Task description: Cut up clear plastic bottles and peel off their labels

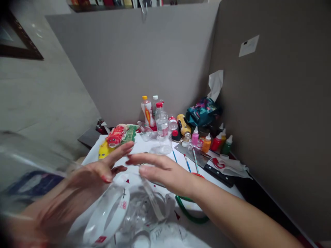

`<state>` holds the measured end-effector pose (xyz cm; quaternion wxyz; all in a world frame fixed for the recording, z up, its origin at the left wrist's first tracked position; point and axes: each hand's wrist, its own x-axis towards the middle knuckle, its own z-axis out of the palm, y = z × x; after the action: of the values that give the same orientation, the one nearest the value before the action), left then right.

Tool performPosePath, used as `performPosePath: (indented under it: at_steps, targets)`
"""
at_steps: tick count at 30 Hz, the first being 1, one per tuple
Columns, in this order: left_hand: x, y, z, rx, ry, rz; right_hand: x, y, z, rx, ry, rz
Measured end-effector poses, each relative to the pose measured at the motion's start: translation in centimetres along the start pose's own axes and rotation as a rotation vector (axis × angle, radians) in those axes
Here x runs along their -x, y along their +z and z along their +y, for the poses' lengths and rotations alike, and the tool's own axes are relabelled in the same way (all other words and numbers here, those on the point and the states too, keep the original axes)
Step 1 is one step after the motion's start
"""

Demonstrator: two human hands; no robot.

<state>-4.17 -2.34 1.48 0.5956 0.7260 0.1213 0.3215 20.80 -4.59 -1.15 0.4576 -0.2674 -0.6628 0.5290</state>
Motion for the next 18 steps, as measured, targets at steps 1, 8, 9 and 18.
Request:
performPosePath:
  at_steps: [1,8,9,18]
  targets:
    - [-0.1,-0.1,-0.1,0.012,-0.011,-0.007,0.2,0.2,-0.4,-0.02,0.003,-0.106]
    - [-1.8,-0.7,-2.1,-0.091,-0.268,0.205,0.2,2.1,0.8,0.353,-0.043,0.231]
    - [-2.0,-0.7,-2.4,-0.144,-0.291,0.259,0.2,2.3,1.1,0.529,-0.12,0.328]
    - [-2.3,0.4,-0.8,-0.128,-0.271,0.366,0.3,2.2,0.6,0.564,-0.461,0.34]
